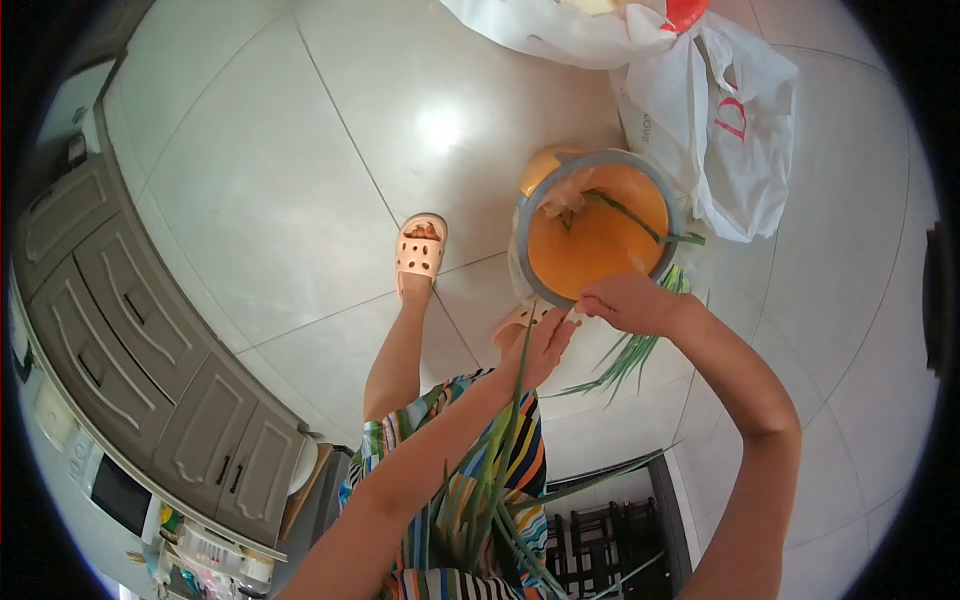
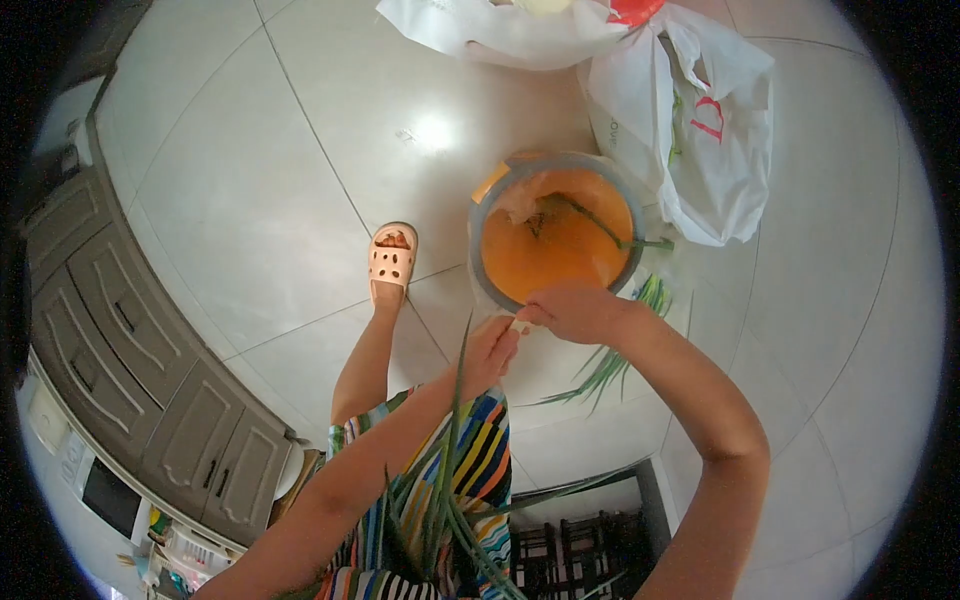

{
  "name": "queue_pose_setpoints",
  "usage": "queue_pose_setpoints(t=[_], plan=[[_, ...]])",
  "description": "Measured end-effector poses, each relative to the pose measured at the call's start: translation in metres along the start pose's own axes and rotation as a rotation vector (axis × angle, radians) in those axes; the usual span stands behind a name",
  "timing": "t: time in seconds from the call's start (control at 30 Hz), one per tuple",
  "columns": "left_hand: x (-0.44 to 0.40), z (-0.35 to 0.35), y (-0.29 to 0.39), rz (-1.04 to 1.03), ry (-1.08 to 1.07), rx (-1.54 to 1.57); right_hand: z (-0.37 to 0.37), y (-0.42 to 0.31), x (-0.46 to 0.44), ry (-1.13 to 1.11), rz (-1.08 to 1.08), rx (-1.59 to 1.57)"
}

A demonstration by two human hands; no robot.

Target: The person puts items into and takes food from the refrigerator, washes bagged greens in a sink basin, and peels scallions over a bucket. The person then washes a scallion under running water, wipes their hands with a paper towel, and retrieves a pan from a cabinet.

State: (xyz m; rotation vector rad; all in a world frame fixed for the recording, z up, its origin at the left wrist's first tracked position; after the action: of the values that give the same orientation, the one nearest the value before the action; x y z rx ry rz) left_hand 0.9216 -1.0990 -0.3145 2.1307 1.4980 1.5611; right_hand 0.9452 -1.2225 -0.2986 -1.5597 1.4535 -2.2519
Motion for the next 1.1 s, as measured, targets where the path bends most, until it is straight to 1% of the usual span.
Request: queue_pose_setpoints(t=[0.03, 0.07, 0.1, 0.13, 0.17, 0.2, 0.23, 0.27, 0.3, 0.33, 0.37, 0.4, 0.43, 0.47, 0.5, 0.57, 0.6, 0.67, 0.73, 0.8, 0.83, 0.9, 0.93, 1.0, 1.03, 1.1], plan=[[-0.002, -0.002, -0.006, 0.009, -0.010, 0.004, 0.001, 0.000, 0.001, 0.080, 0.047, 0.056], [-0.006, 0.001, -0.010, -0.033, 0.067, -0.001, 0.001, 0.001, 0.003, 0.158, 0.088, 0.112], [-0.009, 0.002, -0.014, -0.076, 0.142, -0.003, -0.003, 0.007, 0.003, 0.155, 0.072, 0.101], [-0.010, 0.001, -0.010, -0.072, 0.130, 0.005, -0.005, 0.013, 0.002, 0.184, 0.070, -0.056], [-0.009, 0.006, -0.002, -0.052, 0.088, 0.080, -0.003, 0.017, 0.001, 0.218, 0.074, -0.208], [-0.007, 0.007, 0.004, -0.031, 0.051, 0.154, -0.002, 0.017, 0.002, 0.218, 0.072, -0.207], [-0.005, 0.008, 0.009, -0.031, 0.053, 0.153, -0.001, 0.015, 0.002, 0.185, 0.066, -0.310], [-0.001, 0.006, 0.010, 0.021, 0.010, 0.226, -0.005, 0.013, 0.000, 0.151, 0.064, -0.415], [0.002, 0.005, 0.008, 0.073, -0.030, 0.301, -0.008, 0.013, -0.001, 0.148, 0.072, -0.419], [0.005, 0.007, 0.008, 0.076, -0.024, 0.300, -0.015, 0.017, -0.001, 0.100, 0.040, -0.566], [0.006, 0.003, 0.007, 0.084, -0.083, 0.470, -0.023, 0.021, 0.000, 0.053, 0.002, -0.711], [0.006, -0.002, 0.007, 0.091, -0.145, 0.641, -0.029, 0.021, 0.000, 0.053, -0.001, -0.712], [0.005, -0.002, 0.008, 0.091, -0.149, 0.644, -0.036, 0.023, -0.002, 0.084, 0.021, -1.031], [0.004, -0.002, 0.012, 0.043, -0.171, 0.685, -0.042, 0.025, -0.003, 0.118, 0.047, -1.349], [0.003, 0.000, 0.016, -0.008, -0.189, 0.723, -0.043, 0.025, -0.006, 0.118, 0.050, -1.346], [0.004, 0.001, 0.014, 0.008, -0.157, 0.736, -0.047, 0.025, -0.009, 0.165, 0.075, -1.564], [0.002, 0.002, 0.013, 0.022, -0.131, 0.747, -0.048, 0.022, -0.011, 0.161, 0.081, -1.556], [-0.001, 0.005, 0.011, -0.011, -0.127, 0.765, -0.047, 0.021, -0.016, 0.235, 0.104, -1.659], [-0.001, 0.008, 0.009, -0.039, -0.125, 0.786, -0.048, 0.020, -0.024, 0.244, 0.129, -1.660], [0.000, 0.012, 0.005, 0.003, -0.101, 0.933, -0.047, 0.021, -0.032, 0.334, 0.119, -1.665], [0.001, 0.015, 0.006, -0.006, -0.102, 0.936, -0.049, 0.017, -0.037, 0.332, 0.117, -1.656], [0.004, 0.020, 0.005, 0.018, -0.089, 1.052, -0.051, 0.014, -0.045, 0.474, 0.079, -1.774], [0.005, 0.023, 0.004, 0.005, -0.088, 1.058, -0.052, 0.013, -0.049, 0.468, 0.077, -1.762], [0.006, 0.028, -0.002, 0.004, -0.009, 1.024, -0.060, 0.017, -0.057, 0.494, 0.063, -1.844], [0.007, 0.026, -0.001, 0.001, -0.007, 1.033, -0.061, 0.015, -0.056, 0.490, 0.055, -1.840], [0.009, 0.036, 0.000, 0.032, 0.199, 0.697, -0.061, 0.013, -0.053, 0.476, 0.005, -1.726]])
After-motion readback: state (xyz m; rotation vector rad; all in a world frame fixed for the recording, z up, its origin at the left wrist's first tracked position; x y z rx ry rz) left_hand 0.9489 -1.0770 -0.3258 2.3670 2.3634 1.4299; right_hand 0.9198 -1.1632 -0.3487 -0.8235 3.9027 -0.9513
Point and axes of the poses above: each hand's wrist, its own x-axis away from the middle knuckle, its own z-axis out of the back of the hand, y = z × x, the point moved 6 cm from there along -x, towards the middle knuckle, and after that the axes turned 11 degrees about -y, right-handed, at the moved point
